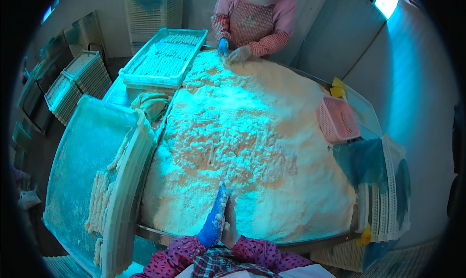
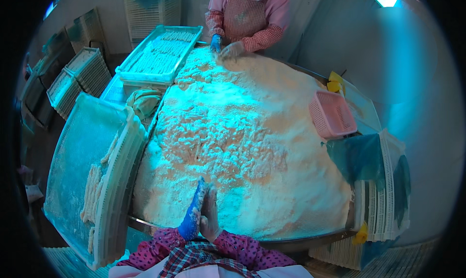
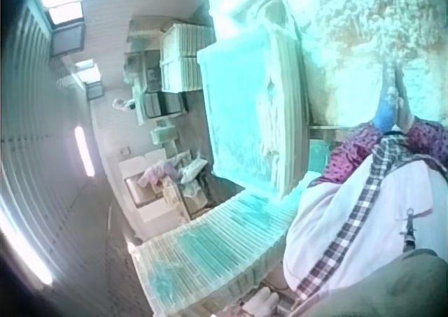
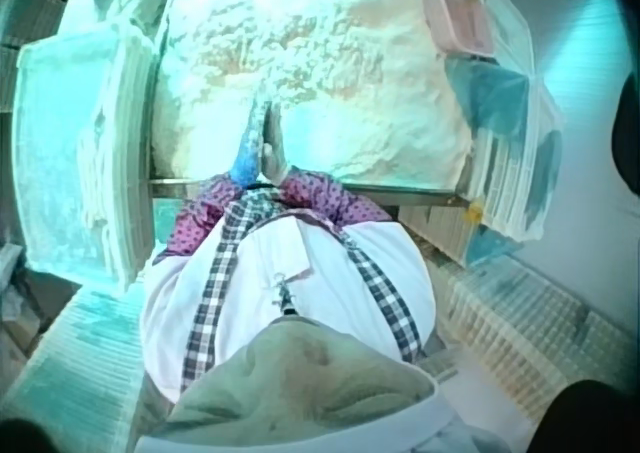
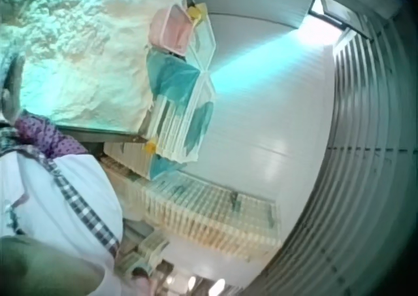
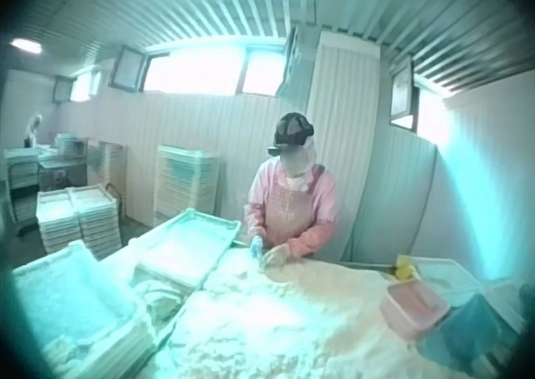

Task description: The person repeatedly takes small portions of dough from a large pile on a floured table, rolls them into elongated shapes, and places them into a white plastic tray. Another worker performs the same task across the table.

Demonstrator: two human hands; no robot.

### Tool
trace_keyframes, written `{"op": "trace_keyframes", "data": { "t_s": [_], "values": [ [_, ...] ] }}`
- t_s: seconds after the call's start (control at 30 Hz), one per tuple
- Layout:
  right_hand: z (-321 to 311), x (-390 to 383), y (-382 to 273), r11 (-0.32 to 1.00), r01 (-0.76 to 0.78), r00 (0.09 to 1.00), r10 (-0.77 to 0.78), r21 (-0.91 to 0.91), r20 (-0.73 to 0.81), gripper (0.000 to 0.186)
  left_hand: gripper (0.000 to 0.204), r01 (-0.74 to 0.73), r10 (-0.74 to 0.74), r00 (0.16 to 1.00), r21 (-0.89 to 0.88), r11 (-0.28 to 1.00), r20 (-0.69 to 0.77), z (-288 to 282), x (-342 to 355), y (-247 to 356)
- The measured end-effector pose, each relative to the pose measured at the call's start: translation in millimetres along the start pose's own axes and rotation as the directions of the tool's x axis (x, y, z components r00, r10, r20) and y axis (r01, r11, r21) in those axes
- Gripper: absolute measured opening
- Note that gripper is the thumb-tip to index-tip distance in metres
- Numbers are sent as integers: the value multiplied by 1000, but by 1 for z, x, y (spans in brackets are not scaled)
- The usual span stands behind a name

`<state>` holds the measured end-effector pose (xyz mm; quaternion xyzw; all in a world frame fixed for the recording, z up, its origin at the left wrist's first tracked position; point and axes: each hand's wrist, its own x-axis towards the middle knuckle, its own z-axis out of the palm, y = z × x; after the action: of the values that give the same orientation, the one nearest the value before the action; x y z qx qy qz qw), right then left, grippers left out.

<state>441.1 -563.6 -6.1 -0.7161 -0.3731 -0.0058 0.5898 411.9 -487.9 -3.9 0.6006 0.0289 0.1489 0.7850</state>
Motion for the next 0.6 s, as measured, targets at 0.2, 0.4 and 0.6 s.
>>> {"op": "trace_keyframes", "data": {
  "t_s": [0.2,0.4,0.6],
  "values": [
    [-26,49,45,968,-63,992,89,-244,94,75,60,190,-358,929,-700,689,-100,-47,-4,-28],
    [-109,174,148,759,-215,976,141,-615,-167,51,66,417,-532,846,-681,602,49,-78,-65,-3],
    [-151,184,239,578,-234,971,176,-782,-161,17,65,40,-468,817,-777,628,-336,-109,-56,161]
  ]
}}
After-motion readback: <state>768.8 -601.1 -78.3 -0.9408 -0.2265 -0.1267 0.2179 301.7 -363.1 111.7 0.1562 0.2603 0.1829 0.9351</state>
